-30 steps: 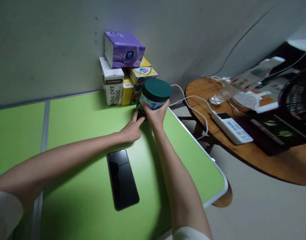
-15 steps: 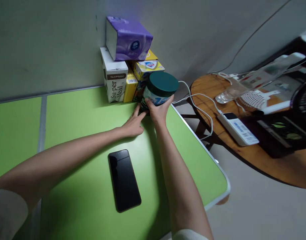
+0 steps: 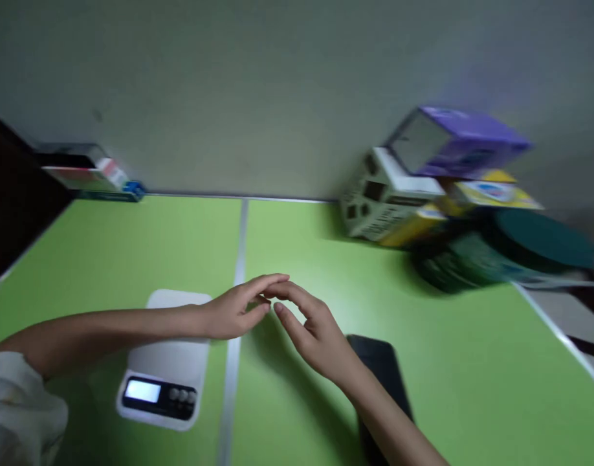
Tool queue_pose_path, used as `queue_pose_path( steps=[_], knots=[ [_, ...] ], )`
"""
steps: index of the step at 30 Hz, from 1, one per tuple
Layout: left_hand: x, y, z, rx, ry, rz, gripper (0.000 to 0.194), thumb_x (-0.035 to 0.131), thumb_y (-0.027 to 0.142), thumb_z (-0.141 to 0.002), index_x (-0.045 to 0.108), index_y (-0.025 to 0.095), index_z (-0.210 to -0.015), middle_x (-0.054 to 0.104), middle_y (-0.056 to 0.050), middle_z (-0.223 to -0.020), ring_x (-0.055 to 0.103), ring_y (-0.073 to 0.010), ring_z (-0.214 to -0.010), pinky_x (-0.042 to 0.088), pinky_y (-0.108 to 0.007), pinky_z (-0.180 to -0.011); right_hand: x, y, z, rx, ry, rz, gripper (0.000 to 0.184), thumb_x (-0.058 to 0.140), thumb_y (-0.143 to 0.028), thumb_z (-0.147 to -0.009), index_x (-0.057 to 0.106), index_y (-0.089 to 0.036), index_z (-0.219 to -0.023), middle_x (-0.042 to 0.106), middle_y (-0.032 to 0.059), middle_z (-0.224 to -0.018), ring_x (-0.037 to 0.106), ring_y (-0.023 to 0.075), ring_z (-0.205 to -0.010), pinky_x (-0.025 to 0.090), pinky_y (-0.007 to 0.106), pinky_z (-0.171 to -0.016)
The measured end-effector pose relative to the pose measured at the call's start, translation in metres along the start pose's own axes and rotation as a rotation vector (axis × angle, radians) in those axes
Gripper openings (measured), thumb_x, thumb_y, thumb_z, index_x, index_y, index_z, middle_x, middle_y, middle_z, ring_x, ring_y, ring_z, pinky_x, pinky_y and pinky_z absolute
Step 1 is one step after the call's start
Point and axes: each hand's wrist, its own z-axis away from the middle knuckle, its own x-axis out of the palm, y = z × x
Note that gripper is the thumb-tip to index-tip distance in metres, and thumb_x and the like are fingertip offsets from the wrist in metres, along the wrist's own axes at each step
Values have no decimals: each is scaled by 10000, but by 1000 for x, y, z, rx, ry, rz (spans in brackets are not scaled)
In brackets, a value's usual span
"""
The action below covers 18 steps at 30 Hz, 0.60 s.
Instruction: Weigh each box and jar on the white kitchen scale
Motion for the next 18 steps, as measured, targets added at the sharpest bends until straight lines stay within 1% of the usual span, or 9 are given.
queue_pose_path(
  steps=[2, 4, 6, 8, 9, 11, 14, 16, 18],
  knots=[
    [-31, -13, 25, -53, 148, -4, 467, 414, 185, -892, 464, 101, -1349, 550, -161, -1360, 512, -228, -1267, 413, -405, -1078, 31, -8, -31, -12, -91, 28, 335, 519, -336, -920, 556, -292, -1250, 621, 83, -1247, 577, 268, -1167, 483, 469, -979],
    [-64, -32, 47, -100, 269, 28, 411, 395, 189, -905, 527, 100, -1284, 614, -159, -1278, 570, -227, -1199, 447, -411, -1042, 65, -12, -64, -7, -175, 21, 415, 539, -359, -905, 502, -295, -1313, 565, 88, -1339, 534, 281, -1227, 446, 503, -1024],
    [-101, -54, 66, -118, 380, 87, 396, 373, 153, -900, 543, 110, -1255, 640, -149, -1240, 603, -210, -1153, 472, -398, -1013, 99, -15, -99, -1, -226, -53, 456, 558, -364, -889, 478, -288, -1331, 542, 94, -1369, 520, 276, -1247, 418, 520, -1052],
    [-143, -77, 84, -121, 528, 89, 426, 381, 90, -865, 531, 122, -1261, 606, -143, -1294, 565, -202, -1209, 437, -398, -1048, 131, -18, -139, 17, -229, -173, 453, 577, -350, -866, 493, -272, -1304, 562, 105, -1346, 541, 263, -1228, 414, 520, -1058],
    [-167, -88, 92, -125, 623, 62, 465, 395, 56, -836, 515, 132, -1279, 567, -137, -1345, 519, -201, -1264, 402, -401, -1079, 146, -20, -162, 36, -222, -232, 446, 590, -336, -847, 510, -262, -1279, 581, 110, -1324, 554, 260, -1215, 419, 519, -1053],
    [-220, -106, 105, -156, 834, -30, 580, 418, -1, -780, 456, 157, -1336, 466, -114, -1448, 397, -194, -1366, 322, -398, -1133, 174, -25, -213, 86, -194, -321, 439, 609, -295, -801, 543, -242, -1232, 610, 117, -1289, 575, 262, -1195, 422, 522, -1049],
    [-309, -123, 118, -274, 1119, -212, 687, 404, -42, -754, 345, 156, -1409, 378, -73, -1513, 315, -175, -1410, 273, -373, -1156, 218, -37, -293, 89, -139, -388, 508, 603, -215, -725, 555, -220, -1231, 586, 113, -1330, 540, 265, -1243, 378, 515, -1085],
    [-365, -130, 124, -386, 1231, -375, 682, 410, -36, -772, 289, 109, -1428, 334, -67, -1535, 276, -178, -1425, 233, -365, -1172, 246, -45, -343, 40, -96, -387, 612, 604, -172, -669, 529, -219, -1275, 528, 97, -1397, 467, 269, -1314, 327, 503, -1123],
    [-413, -136, 129, -446, 1313, -478, 661, 399, -16, -794, 221, 14, -1430, 259, -122, -1557, 215, -196, -1442, 175, -355, -1188, 271, -50, -384, 5, -43, -347, 710, 611, -144, -621, 496, -224, -1317, 469, 74, -1450, 374, 284, -1377, 263, 513, -1153]
  ],
)
